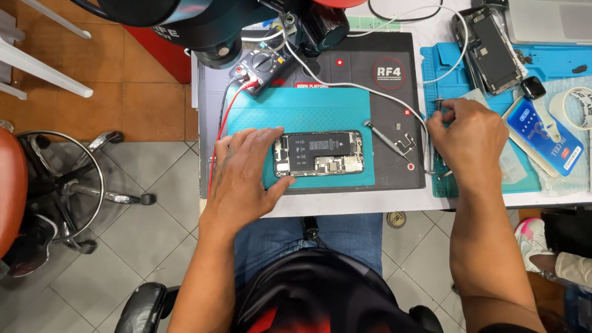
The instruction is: Testing a mobile phone motherboard using a multimeter and referencing data on a laptop.
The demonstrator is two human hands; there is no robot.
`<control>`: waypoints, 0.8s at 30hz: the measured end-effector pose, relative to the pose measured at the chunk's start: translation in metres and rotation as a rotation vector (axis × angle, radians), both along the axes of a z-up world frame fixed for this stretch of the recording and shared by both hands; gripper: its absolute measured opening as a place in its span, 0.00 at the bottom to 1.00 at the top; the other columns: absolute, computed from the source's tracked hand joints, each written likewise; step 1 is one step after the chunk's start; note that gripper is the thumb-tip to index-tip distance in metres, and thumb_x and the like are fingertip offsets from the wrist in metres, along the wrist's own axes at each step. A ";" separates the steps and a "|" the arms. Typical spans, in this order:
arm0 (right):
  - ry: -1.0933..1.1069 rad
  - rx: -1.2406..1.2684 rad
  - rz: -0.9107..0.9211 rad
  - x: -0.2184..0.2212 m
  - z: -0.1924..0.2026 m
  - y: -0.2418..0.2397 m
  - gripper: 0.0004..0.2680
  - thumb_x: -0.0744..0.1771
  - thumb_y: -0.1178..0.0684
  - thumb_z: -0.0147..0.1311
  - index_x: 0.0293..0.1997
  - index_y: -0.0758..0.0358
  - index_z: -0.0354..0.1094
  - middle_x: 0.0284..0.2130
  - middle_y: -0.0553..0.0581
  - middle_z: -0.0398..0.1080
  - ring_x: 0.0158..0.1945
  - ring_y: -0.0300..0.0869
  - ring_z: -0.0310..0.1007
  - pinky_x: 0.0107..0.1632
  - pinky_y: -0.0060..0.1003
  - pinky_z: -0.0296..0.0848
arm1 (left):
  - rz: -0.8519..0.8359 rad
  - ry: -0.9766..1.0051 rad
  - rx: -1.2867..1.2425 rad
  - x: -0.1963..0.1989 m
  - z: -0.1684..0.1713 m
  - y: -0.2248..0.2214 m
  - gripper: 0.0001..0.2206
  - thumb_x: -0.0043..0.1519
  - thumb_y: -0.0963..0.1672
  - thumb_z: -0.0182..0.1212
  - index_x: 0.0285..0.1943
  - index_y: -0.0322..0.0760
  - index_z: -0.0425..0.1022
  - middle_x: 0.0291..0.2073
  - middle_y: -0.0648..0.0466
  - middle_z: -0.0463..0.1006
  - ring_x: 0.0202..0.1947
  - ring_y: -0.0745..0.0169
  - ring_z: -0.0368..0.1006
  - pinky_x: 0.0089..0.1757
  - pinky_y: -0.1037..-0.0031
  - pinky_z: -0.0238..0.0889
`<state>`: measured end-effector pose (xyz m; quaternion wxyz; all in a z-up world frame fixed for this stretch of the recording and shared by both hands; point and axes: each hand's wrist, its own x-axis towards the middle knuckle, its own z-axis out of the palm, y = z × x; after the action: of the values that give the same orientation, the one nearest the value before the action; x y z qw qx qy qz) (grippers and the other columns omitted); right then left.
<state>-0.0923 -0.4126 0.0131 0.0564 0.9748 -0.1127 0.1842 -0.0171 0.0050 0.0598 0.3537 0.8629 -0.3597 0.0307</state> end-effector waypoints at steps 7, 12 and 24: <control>-0.136 0.029 0.092 -0.003 -0.006 -0.004 0.12 0.66 0.59 0.59 0.53 0.67 0.82 0.28 0.49 0.77 0.33 0.45 0.78 0.33 0.42 0.73 | -0.021 -0.152 0.031 -0.009 0.016 -0.009 0.20 0.61 0.48 0.65 0.61 0.39 0.70 0.58 0.48 0.72 0.54 0.43 0.69 0.52 0.51 0.56; -0.199 0.226 0.158 -0.008 -0.002 0.007 0.11 0.67 0.64 0.60 0.55 0.76 0.77 0.30 0.58 0.76 0.32 0.45 0.76 0.40 0.43 0.75 | -0.053 -0.256 0.017 -0.017 0.015 -0.042 0.04 0.60 0.39 0.64 0.37 0.37 0.72 0.35 0.53 0.70 0.34 0.48 0.64 0.34 0.59 0.53; -0.383 0.306 0.201 -0.009 -0.004 0.013 0.09 0.69 0.68 0.56 0.56 0.79 0.73 0.32 0.63 0.73 0.33 0.49 0.74 0.41 0.45 0.75 | -0.214 -0.163 0.294 -0.001 0.004 -0.061 0.11 0.59 0.35 0.55 0.24 0.38 0.70 0.26 0.51 0.68 0.30 0.48 0.63 0.31 0.59 0.54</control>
<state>-0.1010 -0.3992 0.0089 -0.1326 0.9256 -0.0505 0.3510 -0.0177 -0.0563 0.0641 0.1947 0.8568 -0.4774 0.0098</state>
